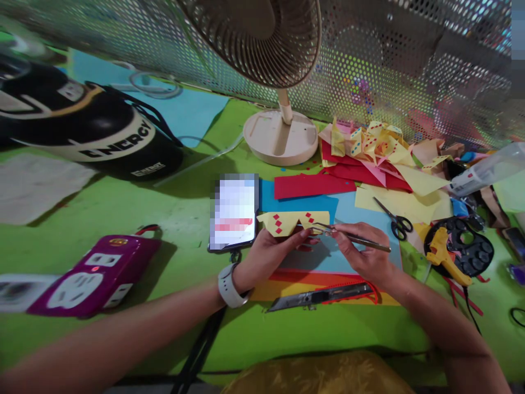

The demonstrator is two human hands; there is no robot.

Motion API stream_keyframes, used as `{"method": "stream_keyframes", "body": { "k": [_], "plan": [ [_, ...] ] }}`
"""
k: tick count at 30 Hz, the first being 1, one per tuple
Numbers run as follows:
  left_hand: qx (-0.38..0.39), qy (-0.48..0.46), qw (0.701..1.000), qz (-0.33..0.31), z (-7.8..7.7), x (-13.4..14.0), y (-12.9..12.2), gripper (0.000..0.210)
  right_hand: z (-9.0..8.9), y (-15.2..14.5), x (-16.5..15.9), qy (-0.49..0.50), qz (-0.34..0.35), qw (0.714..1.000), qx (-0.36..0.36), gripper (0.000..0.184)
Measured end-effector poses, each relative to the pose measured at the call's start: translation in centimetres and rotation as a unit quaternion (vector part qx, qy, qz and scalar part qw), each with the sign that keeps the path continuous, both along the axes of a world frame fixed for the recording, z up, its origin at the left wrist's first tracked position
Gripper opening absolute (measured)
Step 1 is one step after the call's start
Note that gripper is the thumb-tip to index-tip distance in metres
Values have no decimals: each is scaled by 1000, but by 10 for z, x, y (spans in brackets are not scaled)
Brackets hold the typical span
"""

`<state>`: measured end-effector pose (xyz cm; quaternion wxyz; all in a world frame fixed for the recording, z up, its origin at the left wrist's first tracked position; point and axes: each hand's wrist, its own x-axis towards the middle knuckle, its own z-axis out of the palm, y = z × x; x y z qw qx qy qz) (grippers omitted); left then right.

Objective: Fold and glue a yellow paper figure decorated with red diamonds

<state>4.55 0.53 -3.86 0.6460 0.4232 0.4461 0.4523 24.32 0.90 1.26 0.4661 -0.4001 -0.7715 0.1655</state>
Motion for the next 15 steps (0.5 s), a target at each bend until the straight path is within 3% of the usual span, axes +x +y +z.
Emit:
{"method": "stream_keyframes", "body": {
  "k": [15],
  "plan": [
    [4, -7, 1000, -11, 0, 1, -1, 29, -5, 1, -2, 24, -11, 999, -19, 13]
  ]
}}
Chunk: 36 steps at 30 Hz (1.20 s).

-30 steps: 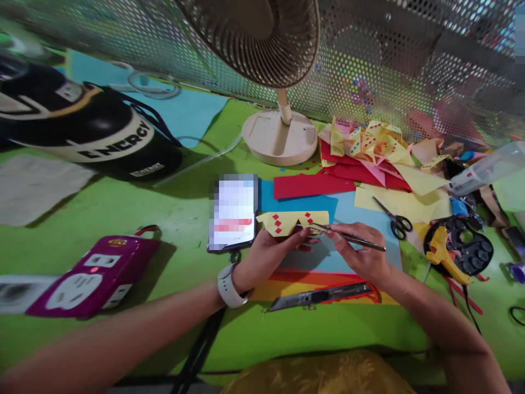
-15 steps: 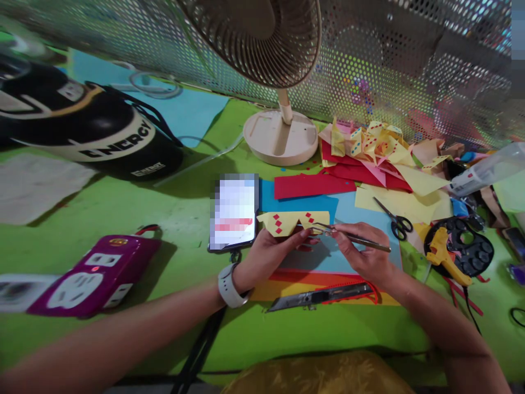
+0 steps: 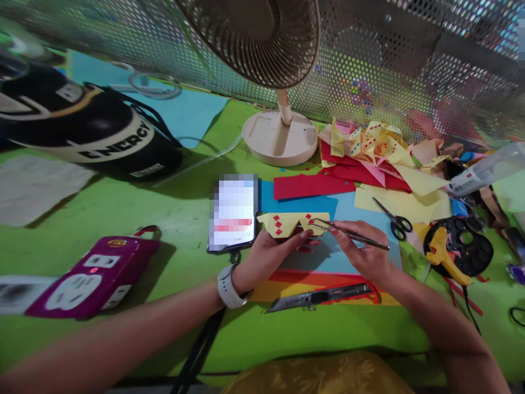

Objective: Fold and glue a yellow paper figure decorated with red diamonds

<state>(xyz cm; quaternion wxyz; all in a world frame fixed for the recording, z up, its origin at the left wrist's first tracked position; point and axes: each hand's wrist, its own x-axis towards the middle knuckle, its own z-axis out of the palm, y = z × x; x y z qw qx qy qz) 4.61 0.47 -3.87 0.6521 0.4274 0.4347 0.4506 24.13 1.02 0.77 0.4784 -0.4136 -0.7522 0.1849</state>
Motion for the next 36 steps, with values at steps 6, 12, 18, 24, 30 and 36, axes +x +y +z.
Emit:
{"method": "stream_keyframes", "body": {
  "k": [6, 12, 18, 24, 30, 36],
  "plan": [
    [-2, -2, 1000, 1, 1, 0, 0, 28, -1, 0, 1, -2, -4, 1000, -2, 15],
    [2, 6, 1000, 2, 0, -1, 0, 31, -3, -1, 4, -11, -4, 1000, -3, 17],
    [-2, 4, 1000, 0, 0, 0, 0, 28, -6, -1, 5, -13, 3, 1000, -11, 18],
    [-5, 5, 1000, 3, 2, 0, 0, 27, -4, 0, 4, -14, 6, 1000, 3, 16],
    [-4, 3, 1000, 1, 1, 0, 0, 26, -3, 1, 3, -23, 2, 1000, 14, 16],
    [-2, -8, 1000, 5, 0, 0, 0, 26, -4, 0, 4, -21, -1, 1000, 17, 16]
  ]
}}
